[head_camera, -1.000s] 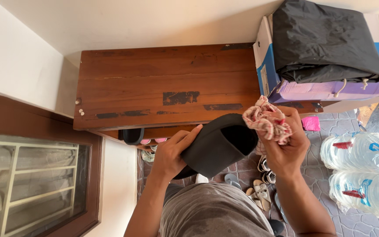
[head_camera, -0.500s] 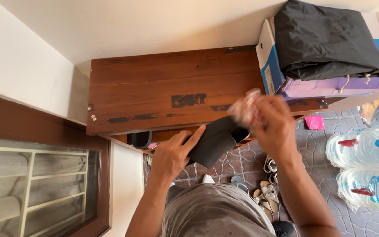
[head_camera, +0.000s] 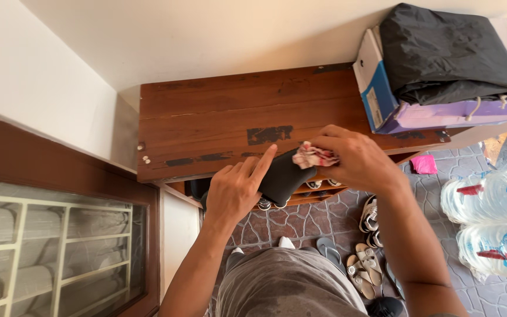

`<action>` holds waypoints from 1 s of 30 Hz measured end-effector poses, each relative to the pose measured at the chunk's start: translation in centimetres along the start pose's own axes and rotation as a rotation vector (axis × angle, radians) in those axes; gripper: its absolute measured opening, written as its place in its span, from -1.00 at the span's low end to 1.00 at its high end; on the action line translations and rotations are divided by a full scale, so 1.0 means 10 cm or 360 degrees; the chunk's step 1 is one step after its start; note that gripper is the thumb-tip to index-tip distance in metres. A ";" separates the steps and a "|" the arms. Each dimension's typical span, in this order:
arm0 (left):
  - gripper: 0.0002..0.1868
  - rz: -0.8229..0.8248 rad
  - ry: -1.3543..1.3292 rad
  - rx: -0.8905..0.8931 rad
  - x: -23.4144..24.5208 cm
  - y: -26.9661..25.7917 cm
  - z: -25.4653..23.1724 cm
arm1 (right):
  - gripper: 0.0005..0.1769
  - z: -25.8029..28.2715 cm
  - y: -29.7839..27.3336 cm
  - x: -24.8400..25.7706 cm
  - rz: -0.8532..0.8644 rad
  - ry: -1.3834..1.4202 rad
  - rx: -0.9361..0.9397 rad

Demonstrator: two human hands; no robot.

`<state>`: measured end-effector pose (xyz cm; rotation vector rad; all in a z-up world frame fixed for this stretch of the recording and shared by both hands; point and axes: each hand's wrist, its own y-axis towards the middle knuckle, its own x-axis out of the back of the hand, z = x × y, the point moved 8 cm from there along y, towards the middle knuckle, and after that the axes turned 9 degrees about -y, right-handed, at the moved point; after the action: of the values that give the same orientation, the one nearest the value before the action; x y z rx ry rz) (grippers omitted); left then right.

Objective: The person wipes a black slide with a patterned cloth, cleaning the top surface, sides, and sole. They rotate the slide to reach all areas and then place it back on the wooden shoe rack.

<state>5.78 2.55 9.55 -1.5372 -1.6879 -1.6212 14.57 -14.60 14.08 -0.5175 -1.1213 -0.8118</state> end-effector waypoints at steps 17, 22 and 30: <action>-0.56 -0.0129 0.0158 0.0366 0.37 0.01 0.43 | -0.38 0.75 0.08 -0.18 -0.0782 0.0075 0.0260; -0.43 -0.0111 -0.0098 0.0487 0.51 -0.09 0.49 | -0.44 0.46 0.17 -0.17 -0.0822 0.0038 0.0062; -0.58 -0.0328 -0.0965 0.0759 0.66 -0.40 0.95 | -0.52 0.30 0.09 -0.26 -0.0882 0.0135 0.0108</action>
<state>3.95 14.65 10.24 -1.7295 -2.3891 -0.7466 13.01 -11.05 12.84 -0.1063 -1.2254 -1.2560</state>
